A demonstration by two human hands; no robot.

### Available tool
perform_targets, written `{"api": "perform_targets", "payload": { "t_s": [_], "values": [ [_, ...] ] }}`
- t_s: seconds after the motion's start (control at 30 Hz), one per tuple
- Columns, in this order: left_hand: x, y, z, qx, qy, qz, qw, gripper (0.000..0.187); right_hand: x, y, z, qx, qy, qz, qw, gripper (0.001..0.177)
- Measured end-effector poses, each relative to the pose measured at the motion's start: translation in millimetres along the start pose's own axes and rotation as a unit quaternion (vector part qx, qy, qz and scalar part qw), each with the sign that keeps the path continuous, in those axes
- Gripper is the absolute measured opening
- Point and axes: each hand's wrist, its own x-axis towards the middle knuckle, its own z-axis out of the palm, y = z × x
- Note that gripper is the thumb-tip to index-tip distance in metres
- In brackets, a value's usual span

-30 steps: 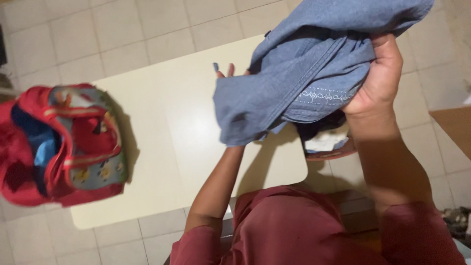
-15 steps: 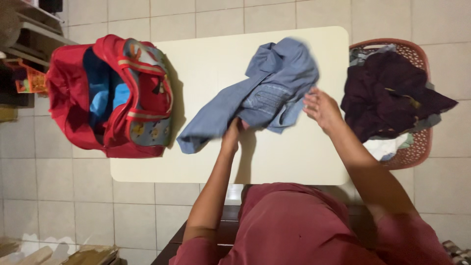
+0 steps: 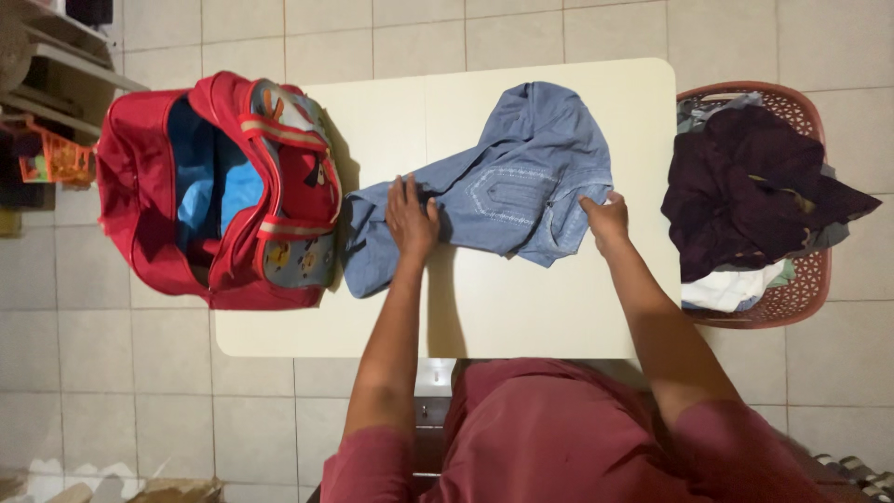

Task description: The person takes a shirt from a basket, folds it, rolls it into a cylinder, and places it inside a red bag.

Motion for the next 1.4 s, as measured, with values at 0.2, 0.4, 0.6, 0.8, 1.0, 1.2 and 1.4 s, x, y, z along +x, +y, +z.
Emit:
{"api": "perform_targets", "payload": {
  "t_s": [0.2,0.4,0.6,0.8,1.0,1.2,1.4],
  "values": [
    [27.4,-29.9,30.3,0.071,-0.232,-0.028,0.97,0.052,10.8,-2.4,-9.1,-0.142,0.127,-0.105,0.976,0.085],
    [6.7,-26.4,9.6,-0.01,-0.149,0.054,0.987,0.019,28.1,-13.5,-27.3,-0.095,-0.016,-0.062,0.993,0.066],
    [-22.4,-6.7,-46.1,-0.142,-0.141,0.076,0.977,0.023,44.3,-34.2,-19.9,-0.018,0.021,-0.036,0.999,0.052],
    [-64.2,6.3,-79.7,-0.217,-0.206,0.122,0.946,0.029,54.1,-61.9,-10.1,0.093,-0.111,-0.015,0.989,0.028],
    [-51.2,35.9,-127.4,-0.171,-0.37,0.003,0.913,0.037,-8.7,-187.7,-47.4,0.357,-0.375,-0.148,0.843,0.032],
    [59.7,119.8,-201.9,-0.465,-0.068,0.163,0.867,0.067,-120.8,-273.4,-81.7,0.114,-0.649,-0.262,0.705,0.025],
    [94.0,184.4,-267.2,-0.462,-0.297,0.163,0.82,0.045,-185.4,-306.3,-107.9,-0.05,-0.592,-0.39,0.703,0.023]
  ]
}}
